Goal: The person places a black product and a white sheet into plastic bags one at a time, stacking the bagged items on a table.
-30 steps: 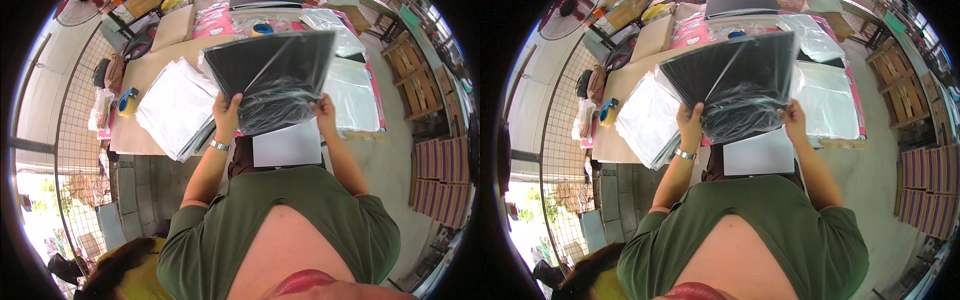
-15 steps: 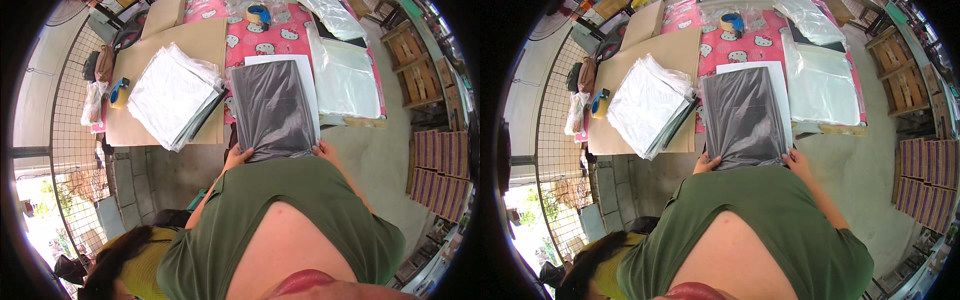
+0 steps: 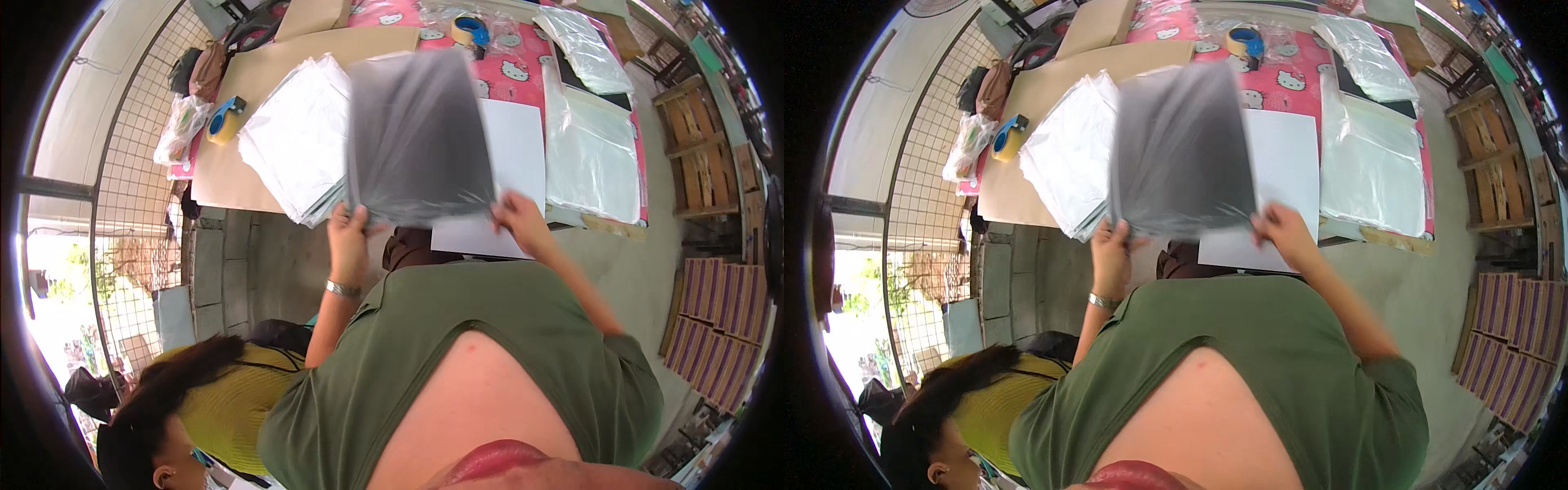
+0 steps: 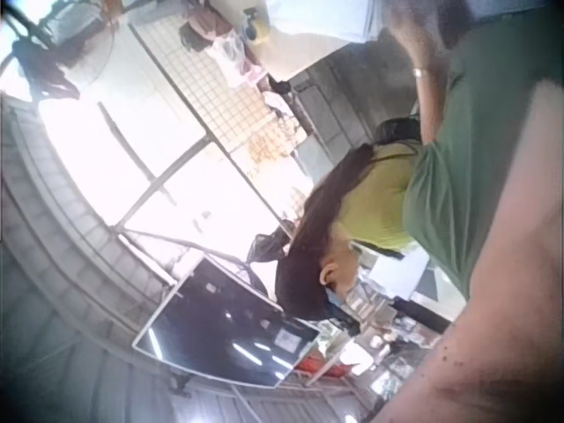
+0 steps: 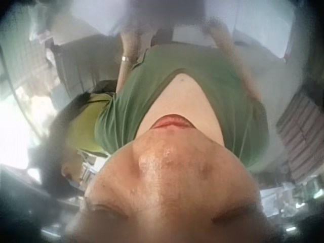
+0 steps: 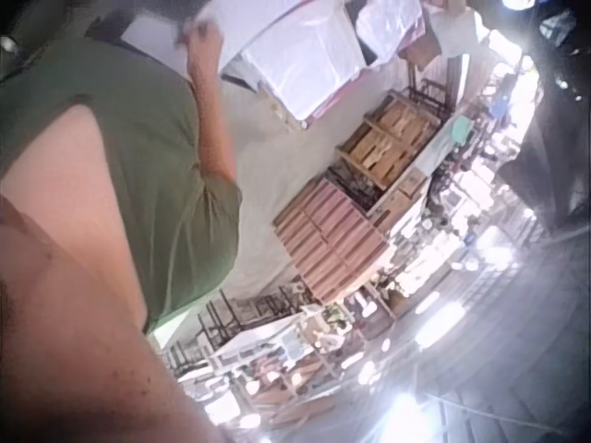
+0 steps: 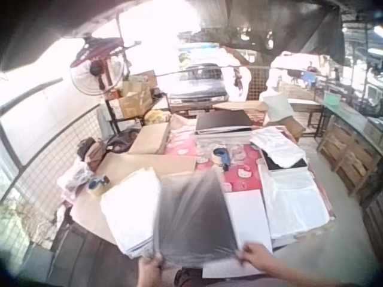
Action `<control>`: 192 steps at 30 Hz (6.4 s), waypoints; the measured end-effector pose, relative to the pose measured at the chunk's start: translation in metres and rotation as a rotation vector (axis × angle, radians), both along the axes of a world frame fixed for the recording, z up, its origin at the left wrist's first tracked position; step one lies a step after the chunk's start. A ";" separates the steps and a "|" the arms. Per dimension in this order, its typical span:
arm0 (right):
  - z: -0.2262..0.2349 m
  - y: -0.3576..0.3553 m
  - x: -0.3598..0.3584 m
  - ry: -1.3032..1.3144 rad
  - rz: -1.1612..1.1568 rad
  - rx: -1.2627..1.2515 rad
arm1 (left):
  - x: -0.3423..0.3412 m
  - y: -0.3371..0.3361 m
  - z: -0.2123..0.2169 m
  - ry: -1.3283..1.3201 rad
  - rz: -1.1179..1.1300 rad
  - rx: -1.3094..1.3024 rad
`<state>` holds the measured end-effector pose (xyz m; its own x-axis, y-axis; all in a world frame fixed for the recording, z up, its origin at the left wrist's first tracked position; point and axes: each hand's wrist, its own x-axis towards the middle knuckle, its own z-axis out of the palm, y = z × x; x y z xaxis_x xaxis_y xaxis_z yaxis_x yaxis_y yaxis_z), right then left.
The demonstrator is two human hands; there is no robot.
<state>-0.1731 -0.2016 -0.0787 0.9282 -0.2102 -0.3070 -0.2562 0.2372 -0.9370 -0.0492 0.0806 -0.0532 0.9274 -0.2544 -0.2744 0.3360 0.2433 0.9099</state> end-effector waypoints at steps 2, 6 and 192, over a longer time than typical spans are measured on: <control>0.008 0.015 0.080 -0.133 -0.012 0.027 | 0.029 0.018 -0.010 -0.064 0.223 -0.041; -0.011 0.050 0.210 -0.153 0.051 0.134 | 0.088 0.058 -0.032 -0.117 0.494 -0.022; -0.097 -0.230 0.172 0.268 0.020 -1.848 | 0.197 -0.255 -0.112 -0.331 -0.303 0.942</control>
